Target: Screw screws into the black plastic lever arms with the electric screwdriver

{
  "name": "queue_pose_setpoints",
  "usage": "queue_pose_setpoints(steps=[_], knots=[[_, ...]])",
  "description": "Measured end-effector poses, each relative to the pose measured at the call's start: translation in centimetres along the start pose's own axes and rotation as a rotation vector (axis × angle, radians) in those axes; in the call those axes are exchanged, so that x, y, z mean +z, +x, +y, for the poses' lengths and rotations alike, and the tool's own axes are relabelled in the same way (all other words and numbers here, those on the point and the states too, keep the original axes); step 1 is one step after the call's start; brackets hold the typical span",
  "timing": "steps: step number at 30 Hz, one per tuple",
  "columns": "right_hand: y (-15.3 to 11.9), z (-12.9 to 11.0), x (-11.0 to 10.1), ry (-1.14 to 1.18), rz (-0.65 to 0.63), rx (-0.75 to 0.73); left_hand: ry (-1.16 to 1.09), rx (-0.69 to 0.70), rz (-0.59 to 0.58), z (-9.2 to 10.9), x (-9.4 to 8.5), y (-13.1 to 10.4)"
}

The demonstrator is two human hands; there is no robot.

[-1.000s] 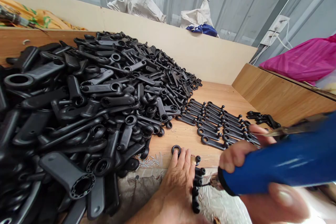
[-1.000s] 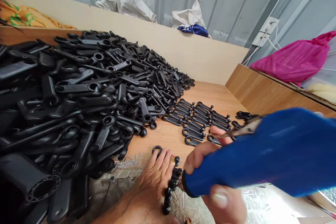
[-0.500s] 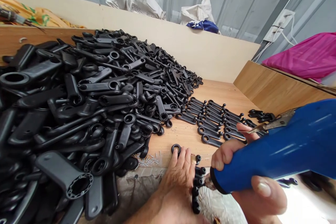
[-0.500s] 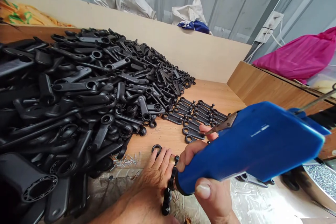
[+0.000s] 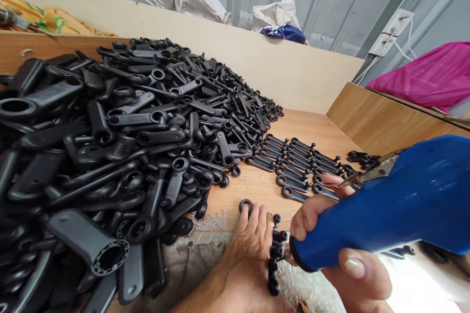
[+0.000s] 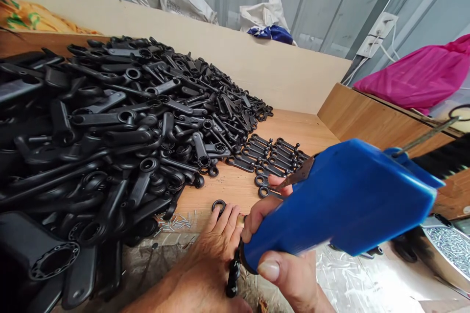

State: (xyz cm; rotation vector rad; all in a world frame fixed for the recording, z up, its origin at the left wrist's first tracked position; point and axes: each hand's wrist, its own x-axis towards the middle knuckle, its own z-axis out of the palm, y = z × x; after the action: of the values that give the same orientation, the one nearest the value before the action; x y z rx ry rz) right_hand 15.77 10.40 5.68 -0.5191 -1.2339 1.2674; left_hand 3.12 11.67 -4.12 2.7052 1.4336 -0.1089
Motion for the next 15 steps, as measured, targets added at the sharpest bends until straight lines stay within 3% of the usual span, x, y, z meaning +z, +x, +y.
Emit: queue_pose_setpoints(steps=[4,8,11,15], knots=[[-0.1,-0.1,-0.1,-0.026,-0.051,0.014,0.004,0.016,0.033,0.2,-0.3,-0.4],[-0.3,0.2,-0.4,-0.069,-0.067,0.009,0.017,-0.020,0.161,0.4,1.8,0.3],[-0.3,0.5,-0.7,-0.134,-0.095,0.010,0.017,-0.025,0.174,0.5,2.9,0.7],[-0.4,0.8,-0.7,-0.218,-0.099,-0.014,0.008,-0.010,0.176,0.5,2.1,0.1]])
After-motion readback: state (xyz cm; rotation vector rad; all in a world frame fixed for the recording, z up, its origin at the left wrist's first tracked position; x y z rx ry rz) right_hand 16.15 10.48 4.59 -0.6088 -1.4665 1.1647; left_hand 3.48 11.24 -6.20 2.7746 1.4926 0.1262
